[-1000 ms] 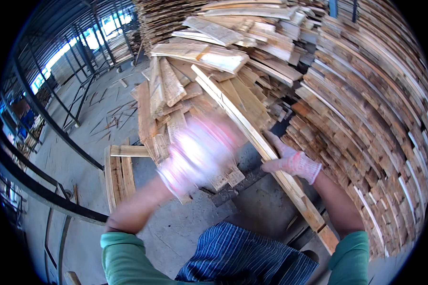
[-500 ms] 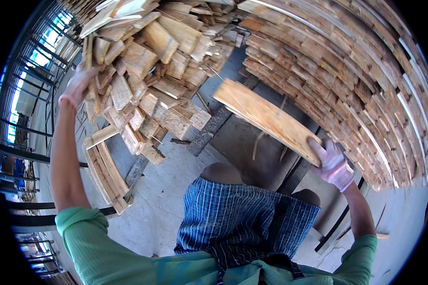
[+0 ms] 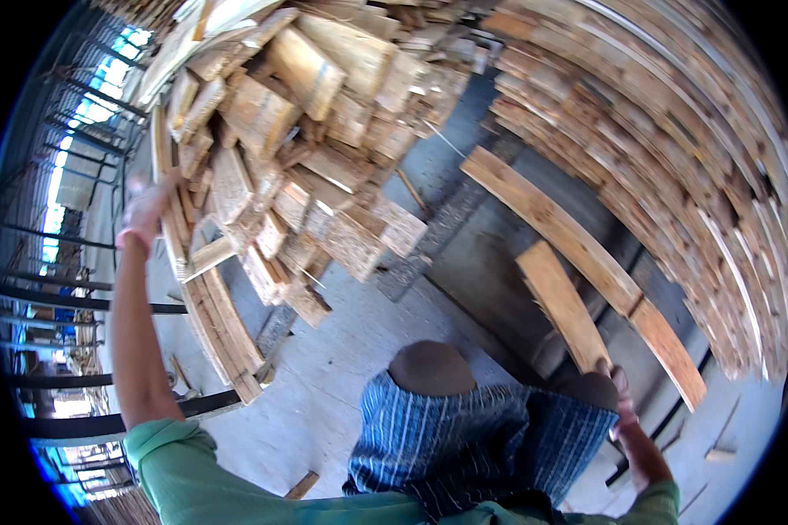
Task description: The person picks up several wooden planks from a pallet and stacks them onto another pallet in a factory setting.
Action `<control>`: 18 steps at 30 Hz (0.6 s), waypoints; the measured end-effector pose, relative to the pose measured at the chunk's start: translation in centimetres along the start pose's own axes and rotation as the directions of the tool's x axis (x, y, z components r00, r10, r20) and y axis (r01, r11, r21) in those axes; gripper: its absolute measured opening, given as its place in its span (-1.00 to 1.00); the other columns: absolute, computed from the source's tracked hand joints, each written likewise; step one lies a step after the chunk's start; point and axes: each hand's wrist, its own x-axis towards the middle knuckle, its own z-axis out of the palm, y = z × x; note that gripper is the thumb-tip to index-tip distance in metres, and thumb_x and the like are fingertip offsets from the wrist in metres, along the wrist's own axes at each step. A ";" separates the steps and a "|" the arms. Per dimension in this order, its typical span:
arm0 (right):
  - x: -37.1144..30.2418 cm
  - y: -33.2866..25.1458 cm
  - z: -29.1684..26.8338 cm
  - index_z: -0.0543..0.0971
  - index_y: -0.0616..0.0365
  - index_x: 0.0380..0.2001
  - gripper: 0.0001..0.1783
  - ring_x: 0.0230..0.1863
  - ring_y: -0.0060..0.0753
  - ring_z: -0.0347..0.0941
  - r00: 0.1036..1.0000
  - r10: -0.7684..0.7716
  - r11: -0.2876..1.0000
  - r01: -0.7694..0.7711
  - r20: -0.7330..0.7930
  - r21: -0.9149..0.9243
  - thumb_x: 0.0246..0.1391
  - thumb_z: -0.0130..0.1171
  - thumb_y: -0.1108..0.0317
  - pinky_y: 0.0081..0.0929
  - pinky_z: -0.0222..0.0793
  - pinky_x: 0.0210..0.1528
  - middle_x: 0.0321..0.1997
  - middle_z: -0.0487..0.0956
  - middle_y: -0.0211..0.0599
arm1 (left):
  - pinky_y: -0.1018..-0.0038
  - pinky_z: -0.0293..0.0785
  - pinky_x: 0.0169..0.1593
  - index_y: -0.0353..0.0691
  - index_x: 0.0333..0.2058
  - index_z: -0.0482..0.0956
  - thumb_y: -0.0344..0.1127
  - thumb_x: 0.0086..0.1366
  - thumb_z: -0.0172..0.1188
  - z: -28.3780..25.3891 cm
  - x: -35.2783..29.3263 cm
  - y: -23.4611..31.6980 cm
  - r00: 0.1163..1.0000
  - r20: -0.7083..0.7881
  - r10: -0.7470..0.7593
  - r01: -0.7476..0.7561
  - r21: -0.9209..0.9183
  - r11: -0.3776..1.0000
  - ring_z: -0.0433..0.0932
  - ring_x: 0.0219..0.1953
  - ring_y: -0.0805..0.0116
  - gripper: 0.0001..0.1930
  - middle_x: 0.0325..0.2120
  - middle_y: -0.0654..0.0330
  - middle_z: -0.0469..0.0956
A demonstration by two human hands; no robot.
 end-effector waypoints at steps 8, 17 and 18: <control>1.7 -0.6 4.2 0.42 0.08 0.12 -0.51 -0.21 0.21 0.46 0.985 0.003 0.960 -0.052 -0.173 -0.276 0.12 0.18 0.26 0.11 0.44 -0.28 -0.10 0.43 0.17 | 0.41 0.65 -0.38 -0.02 0.38 0.11 -0.15 0.33 0.26 4.0 3.3 -0.4 0.994 0.108 -0.035 0.072 -0.363 0.929 0.61 -0.33 0.35 -0.27 -0.21 0.16 0.56; 3.3 -3.7 -2.2 0.17 0.06 0.36 0.06 0.09 0.25 0.30 0.921 0.203 0.976 -0.163 0.333 -0.146 -0.18 0.51 0.15 0.13 0.32 0.08 0.12 0.29 0.21 | 0.25 0.67 -0.39 0.12 0.39 0.12 -0.16 0.38 0.17 5.7 4.9 -5.8 0.986 0.081 -0.146 0.167 -0.519 0.839 0.60 -0.33 0.16 -0.34 -0.09 0.09 0.52; 3.6 -4.0 -2.2 0.16 0.05 0.37 0.07 0.09 0.26 0.31 0.932 0.194 0.975 -0.149 0.306 -0.166 -0.18 0.51 0.15 0.12 0.33 0.07 0.10 0.30 0.19 | 0.26 0.67 -0.41 0.10 0.37 0.14 -0.18 0.38 0.17 5.3 5.0 -5.8 0.987 0.055 -0.152 0.158 -0.527 0.835 0.60 -0.35 0.16 -0.36 -0.12 0.10 0.53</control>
